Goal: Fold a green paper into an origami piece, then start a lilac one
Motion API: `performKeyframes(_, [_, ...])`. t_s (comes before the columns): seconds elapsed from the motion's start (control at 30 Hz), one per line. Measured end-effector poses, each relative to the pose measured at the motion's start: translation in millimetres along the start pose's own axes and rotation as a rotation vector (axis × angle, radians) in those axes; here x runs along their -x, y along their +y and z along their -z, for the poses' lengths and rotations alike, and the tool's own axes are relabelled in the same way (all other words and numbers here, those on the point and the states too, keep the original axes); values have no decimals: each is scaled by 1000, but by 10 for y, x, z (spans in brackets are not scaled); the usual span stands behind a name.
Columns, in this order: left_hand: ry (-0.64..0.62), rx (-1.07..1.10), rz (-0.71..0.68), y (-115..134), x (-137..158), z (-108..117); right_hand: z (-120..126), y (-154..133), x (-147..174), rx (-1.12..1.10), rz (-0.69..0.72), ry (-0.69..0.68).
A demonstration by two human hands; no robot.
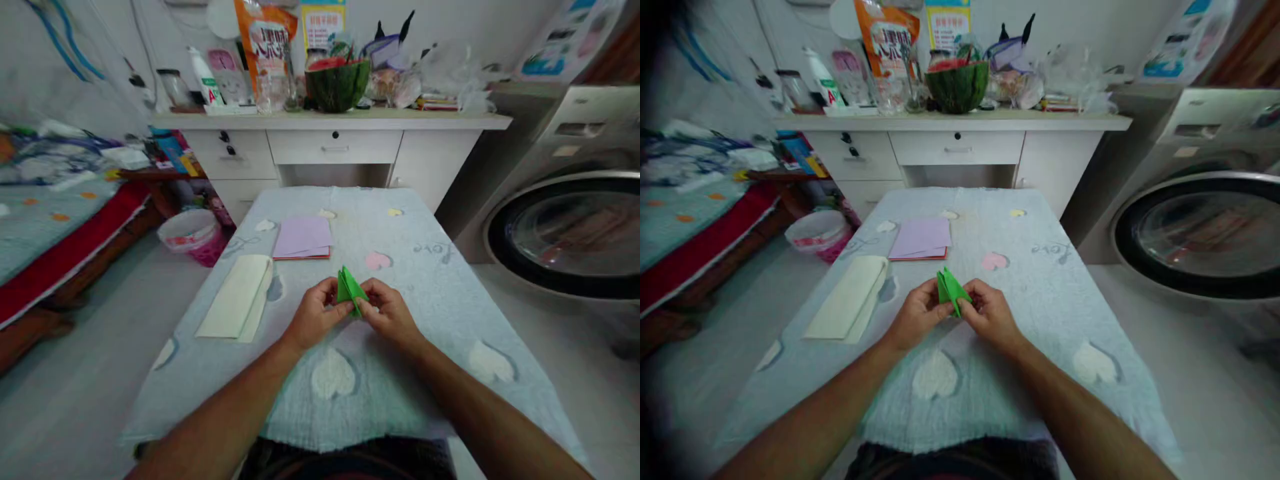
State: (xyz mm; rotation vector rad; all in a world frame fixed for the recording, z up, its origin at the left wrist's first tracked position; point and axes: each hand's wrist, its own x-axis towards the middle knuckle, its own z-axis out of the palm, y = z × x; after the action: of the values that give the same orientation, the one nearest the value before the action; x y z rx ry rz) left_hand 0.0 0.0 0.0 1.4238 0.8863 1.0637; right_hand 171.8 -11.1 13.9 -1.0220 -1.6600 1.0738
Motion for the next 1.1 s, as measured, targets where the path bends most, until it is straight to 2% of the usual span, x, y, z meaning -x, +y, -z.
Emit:
performKeyframes(0.13, [5, 20, 10, 2, 20, -3, 9, 25, 11, -23, 0, -4])
performKeyframes(0.3, [36, 70, 14, 7, 9, -4, 62, -47, 30, -221, -32, -162])
performKeyframes(0.37, [47, 73, 17, 11, 5, -3, 71, -72, 31, -243, -39, -186])
performKeyframes(0.63, [26, 134, 28, 57, 2, 1, 27, -16, 18, -253, -88, -119])
performKeyframes(0.9, [-54, -56, -17, 80, 27, 40, 35, 19, 5, -168, -98, -54])
performKeyframes(1.1, [-49, -156, -6, 33, 27, 49, 39, -22, 4, -64, -63, -66])
